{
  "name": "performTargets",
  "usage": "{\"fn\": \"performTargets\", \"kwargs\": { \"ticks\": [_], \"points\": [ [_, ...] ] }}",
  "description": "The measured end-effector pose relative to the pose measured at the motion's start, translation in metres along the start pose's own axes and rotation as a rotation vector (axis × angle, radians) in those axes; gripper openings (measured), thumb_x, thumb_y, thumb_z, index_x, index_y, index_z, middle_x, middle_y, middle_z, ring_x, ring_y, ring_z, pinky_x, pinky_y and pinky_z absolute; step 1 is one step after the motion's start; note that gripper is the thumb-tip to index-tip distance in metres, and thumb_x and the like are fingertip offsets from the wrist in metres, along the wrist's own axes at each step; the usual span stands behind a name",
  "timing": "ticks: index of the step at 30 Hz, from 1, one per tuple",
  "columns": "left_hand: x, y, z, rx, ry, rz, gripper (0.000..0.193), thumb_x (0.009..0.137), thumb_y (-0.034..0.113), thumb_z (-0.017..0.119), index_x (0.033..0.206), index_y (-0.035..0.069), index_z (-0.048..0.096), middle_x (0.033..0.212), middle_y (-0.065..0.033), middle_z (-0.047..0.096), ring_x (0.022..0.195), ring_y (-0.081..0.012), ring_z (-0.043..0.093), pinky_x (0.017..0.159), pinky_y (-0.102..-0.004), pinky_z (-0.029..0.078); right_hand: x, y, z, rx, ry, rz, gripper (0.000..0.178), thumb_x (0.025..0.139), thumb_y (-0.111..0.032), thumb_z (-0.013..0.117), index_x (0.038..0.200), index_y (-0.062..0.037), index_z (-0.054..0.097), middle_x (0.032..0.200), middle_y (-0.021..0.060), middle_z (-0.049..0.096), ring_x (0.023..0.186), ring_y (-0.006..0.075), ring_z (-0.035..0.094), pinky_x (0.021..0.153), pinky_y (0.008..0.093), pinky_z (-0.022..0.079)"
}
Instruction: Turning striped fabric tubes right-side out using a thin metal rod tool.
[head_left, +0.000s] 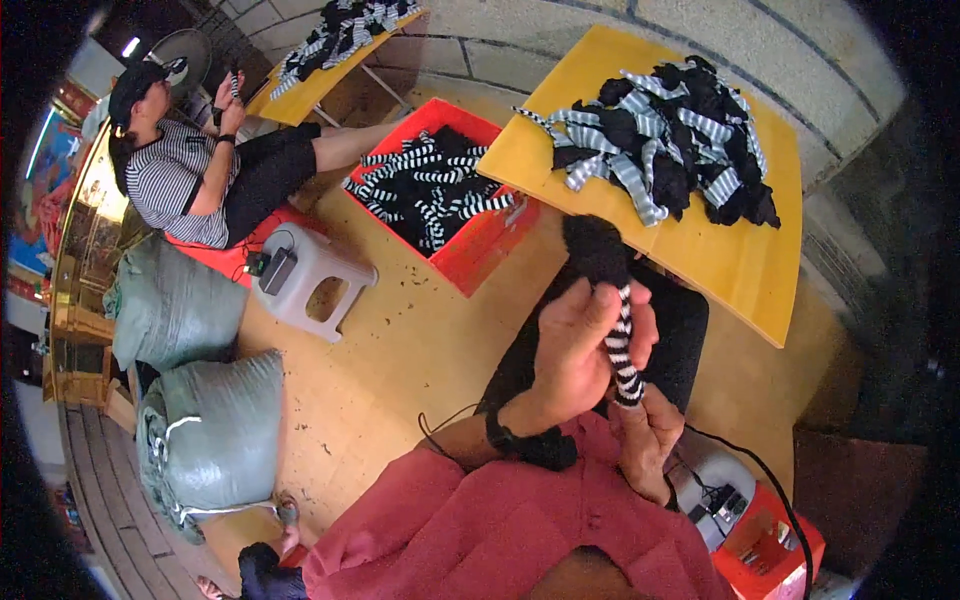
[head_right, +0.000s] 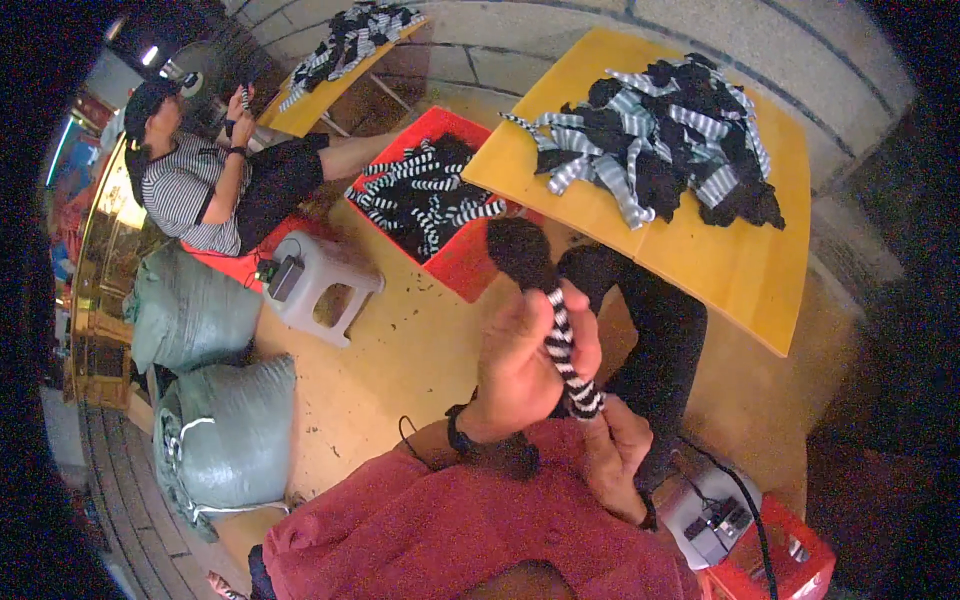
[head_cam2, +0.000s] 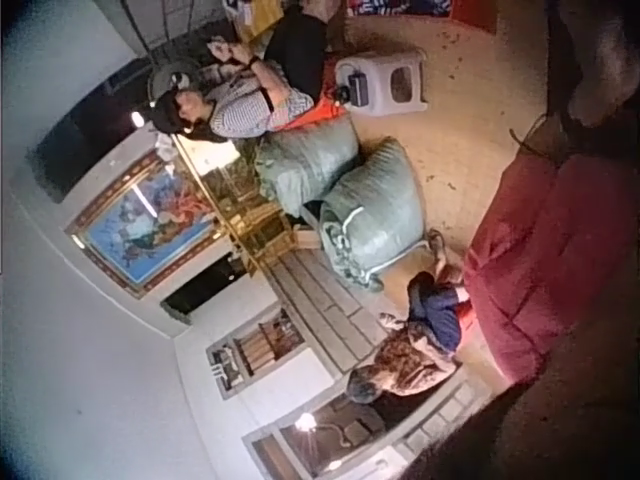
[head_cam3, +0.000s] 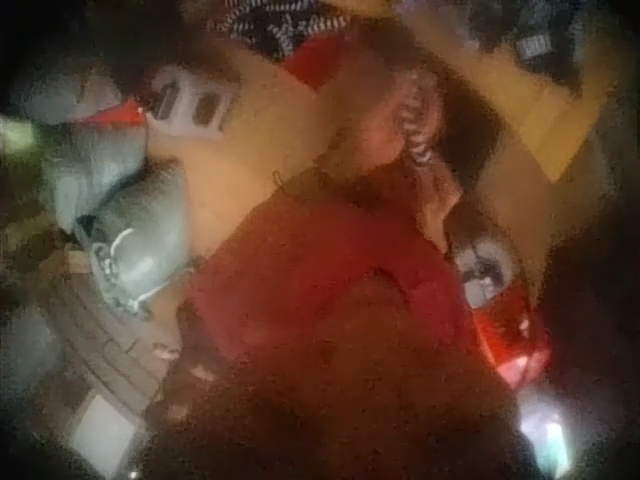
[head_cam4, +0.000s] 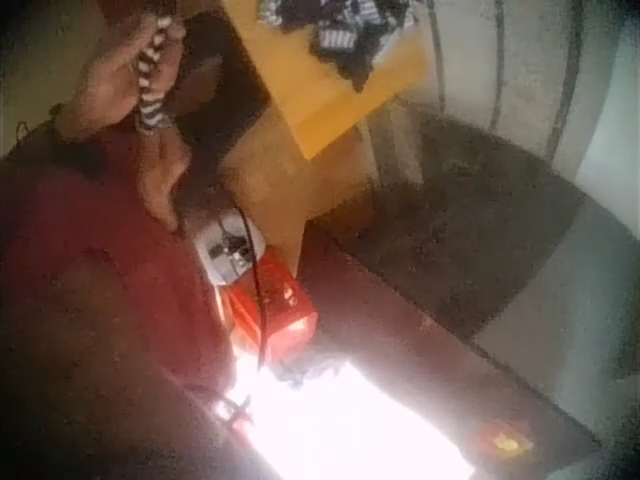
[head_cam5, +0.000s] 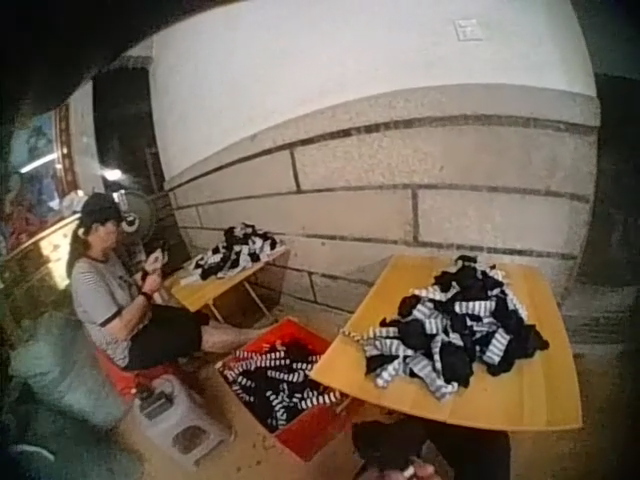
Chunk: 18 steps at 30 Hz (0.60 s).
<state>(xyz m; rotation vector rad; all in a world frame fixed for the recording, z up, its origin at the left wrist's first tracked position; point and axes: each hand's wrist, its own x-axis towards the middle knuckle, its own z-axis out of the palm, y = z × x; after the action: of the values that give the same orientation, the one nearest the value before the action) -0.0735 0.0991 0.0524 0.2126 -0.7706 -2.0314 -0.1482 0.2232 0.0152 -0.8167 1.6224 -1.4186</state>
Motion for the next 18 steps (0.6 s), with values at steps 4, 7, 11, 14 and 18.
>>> {"fn": "performTargets", "kwargs": {
  "ticks": [4,7,11,14,18],
  "points": [
    [-0.008,-0.005,-0.002,0.01,-0.036,-0.019,0.031,0.093,0.033,0.042,0.103,0.004,0.051,0.069,-0.0104,0.054,0.058,-0.0162,0.052,0.051,-0.027,0.04,0.007,0.011,0.008,0.096,-0.016,-0.229,0.011,0.086,-0.005,0.054,0.094,0.0009,0.059,0.074,-0.0003,0.058,0.068,0.0078,0.052,0.063,0.0226,0.043],
    [-0.006,-0.003,-0.002,0.014,-0.05,-0.056,0.031,0.093,0.032,0.042,0.106,0.005,0.05,0.075,-0.0114,0.056,0.061,-0.0181,0.055,0.055,-0.0294,0.044,0.008,0.007,0.014,0.387,0.073,-0.197,0.021,0.086,-0.002,0.053,0.107,0.0003,0.054,0.074,-0.0005,0.059,0.068,0.0081,0.052,0.065,0.023,0.043],
    [0.007,0.019,0.005,-0.011,-0.042,0.014,0.033,0.094,0.031,0.039,0.115,0.006,0.046,0.086,-0.0124,0.057,0.067,-0.0216,0.058,0.064,-0.0346,0.05,-0.003,0.012,0.002,0.27,-0.039,-0.138,0.028,0.087,-0.003,0.054,0.114,0.0019,0.048,0.092,0.0038,0.059,0.079,0.0083,0.053,0.071,0.023,0.043],
    [0.007,0.017,0.001,-0.029,-0.056,0.036,0.032,0.094,0.033,0.039,0.111,0.006,0.046,0.082,-0.0118,0.056,0.064,-0.021,0.057,0.059,-0.0336,0.049,-0.007,0.014,-0.001,0.206,-0.064,-0.06,0.029,0.087,-0.005,0.055,0.114,0.0038,0.048,0.104,0.0069,0.057,0.089,0.0102,0.053,0.079,0.0247,0.042],
    [-0.004,-0.003,0.005,-0.038,-0.163,-0.07,0.028,0.091,0.035,0.046,0.091,0.007,0.047,0.061,-0.0074,0.051,0.051,-0.0171,0.049,0.048,-0.0289,0.04,0.0,0.015,0.003,0.251,-0.034,-0.3,0.035,0.087,-0.01,0.056,0.118,0.0047,0.047,0.107,0.0086,0.056,0.096,0.0131,0.052,0.085,0.0273,0.041]
  ]
}}
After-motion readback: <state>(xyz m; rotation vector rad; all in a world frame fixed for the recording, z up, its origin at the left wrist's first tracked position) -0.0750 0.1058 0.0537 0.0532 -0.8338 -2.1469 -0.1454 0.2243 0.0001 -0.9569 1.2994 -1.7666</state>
